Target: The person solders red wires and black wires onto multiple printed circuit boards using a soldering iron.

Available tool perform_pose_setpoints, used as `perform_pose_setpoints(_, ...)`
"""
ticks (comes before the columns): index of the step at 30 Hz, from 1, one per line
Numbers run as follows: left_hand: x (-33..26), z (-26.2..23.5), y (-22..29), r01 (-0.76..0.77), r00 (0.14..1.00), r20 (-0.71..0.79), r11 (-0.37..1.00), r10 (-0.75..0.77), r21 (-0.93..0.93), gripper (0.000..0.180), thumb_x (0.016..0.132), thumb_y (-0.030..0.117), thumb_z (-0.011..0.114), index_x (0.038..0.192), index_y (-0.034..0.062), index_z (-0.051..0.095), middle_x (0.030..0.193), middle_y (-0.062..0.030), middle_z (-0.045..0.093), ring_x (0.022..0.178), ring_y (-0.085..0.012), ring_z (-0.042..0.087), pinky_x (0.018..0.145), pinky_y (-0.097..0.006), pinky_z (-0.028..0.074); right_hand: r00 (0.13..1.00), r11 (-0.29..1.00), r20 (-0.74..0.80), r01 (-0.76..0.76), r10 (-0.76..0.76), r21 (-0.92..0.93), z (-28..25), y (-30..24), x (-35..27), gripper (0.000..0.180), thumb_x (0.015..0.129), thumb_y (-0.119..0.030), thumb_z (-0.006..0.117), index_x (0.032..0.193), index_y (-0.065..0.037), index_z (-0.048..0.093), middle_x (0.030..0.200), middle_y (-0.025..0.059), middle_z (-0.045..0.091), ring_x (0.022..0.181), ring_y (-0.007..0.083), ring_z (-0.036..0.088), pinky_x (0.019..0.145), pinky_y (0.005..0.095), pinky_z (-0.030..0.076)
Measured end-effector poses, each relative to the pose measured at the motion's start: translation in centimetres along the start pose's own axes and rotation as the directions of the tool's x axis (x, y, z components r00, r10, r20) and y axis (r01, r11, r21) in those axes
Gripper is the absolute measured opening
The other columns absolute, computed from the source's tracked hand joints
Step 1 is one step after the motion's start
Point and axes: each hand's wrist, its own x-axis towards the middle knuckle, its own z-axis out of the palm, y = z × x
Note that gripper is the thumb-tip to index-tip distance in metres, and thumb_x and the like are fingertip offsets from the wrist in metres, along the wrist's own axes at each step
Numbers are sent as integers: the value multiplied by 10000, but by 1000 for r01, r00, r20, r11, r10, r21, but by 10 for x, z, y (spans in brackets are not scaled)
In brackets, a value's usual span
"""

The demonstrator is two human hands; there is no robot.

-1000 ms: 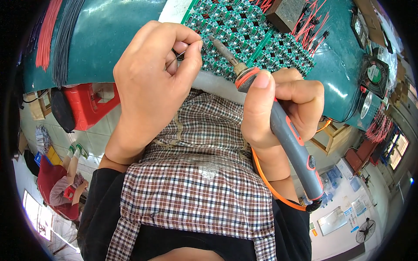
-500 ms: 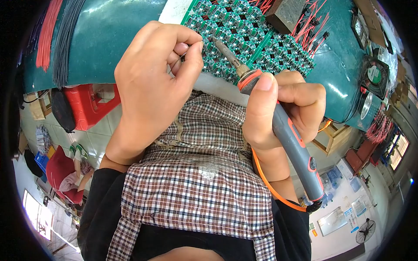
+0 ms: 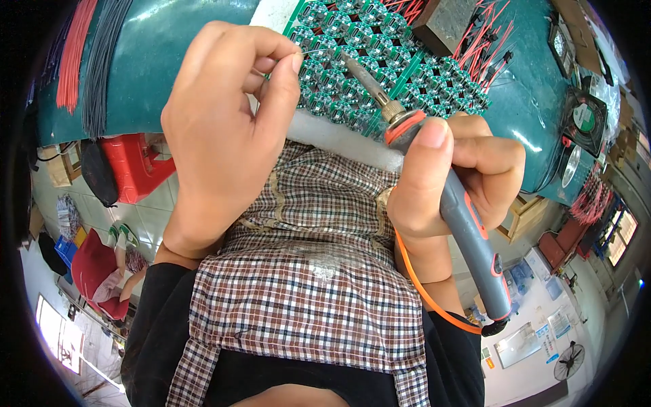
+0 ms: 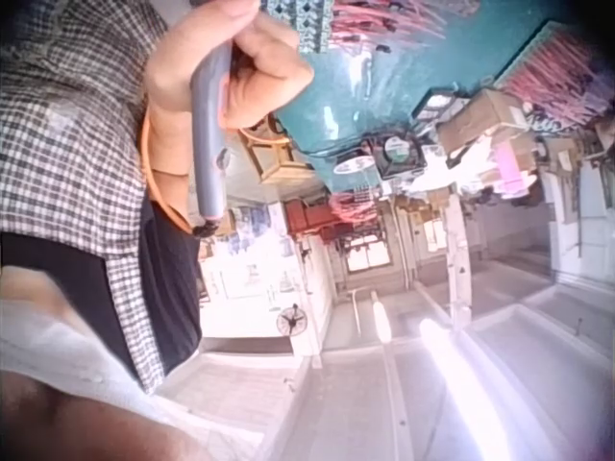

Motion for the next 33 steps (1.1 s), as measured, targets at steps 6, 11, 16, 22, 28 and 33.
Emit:
perform_pose_setpoints(6, 11, -5, 13, 32, 992, 114, 993, -45, 111, 83, 842, 60, 725, 911, 97, 699, 806, -4, 614, 531, -88, 530, 490, -250, 412, 1000, 999, -17, -19, 19, 26, 7, 2, 4, 277, 890, 6, 660, 839, -76, 400, 597, 3, 489, 529, 51, 390, 515, 231, 319)
perform_pose_setpoints(11, 6, 11, -7, 5, 1000, -13, 1000, -5, 20, 90, 810, 66, 742, 884, 102, 705, 780, 7, 607, 494, -84, 475, 486, -260, 392, 1000, 1000, -12, -26, 26, 15, 11, 1, 6, 277, 890, 15, 653, 838, -75, 397, 582, -2, 489, 526, 50, 398, 519, 226, 331)
perform_pose_setpoints(16, 7, 11, -7, 24, 1000, 11, 999, -25, 38, 94, 804, 65, 744, 882, 102, 706, 777, 11, 606, 493, -79, 471, 486, -256, 389, 1000, 1000, -1, -11, 11, 21, 12, 5, 8, 277, 890, 16, 653, 844, -76, 396, 585, 2, 496, 525, 50, 401, 520, 227, 339)
perform_pose_setpoints(22, 7, 10, -6, 37, 999, 38, 999, -38, 38, 101, 800, 61, 751, 879, 101, 703, 779, 10, 610, 497, -82, 478, 488, -254, 394, 1000, 1000, -2, -13, 13, 6, 13, 5, 7, 280, 891, 11, 659, 843, -78, 399, 581, -4, 485, 521, 50, 393, 515, 224, 331)
perform_pose_setpoints(28, 8, 10, -7, -8, 999, 33, 1000, 8, 15, 108, 800, 38, 755, 876, 89, 697, 769, -2, 606, 517, -83, 500, 503, -253, 412, 1000, 1000, 25, -19, 19, 0, 10, 5, 7, 281, 894, 1, 665, 850, -78, 399, 597, 2, 490, 527, 51, 399, 506, 228, 323)
perform_pose_setpoints(33, 8, 9, -8, -44, 999, 10, 999, 44, -12, 114, 797, 16, 757, 875, 69, 694, 759, -12, 595, 548, -80, 543, 529, -243, 439, 999, 999, -23, -36, 37, 19, 10, 1, 7, 283, 896, -5, 667, 846, -80, 399, 625, 11, 510, 532, 54, 403, 506, 229, 324)
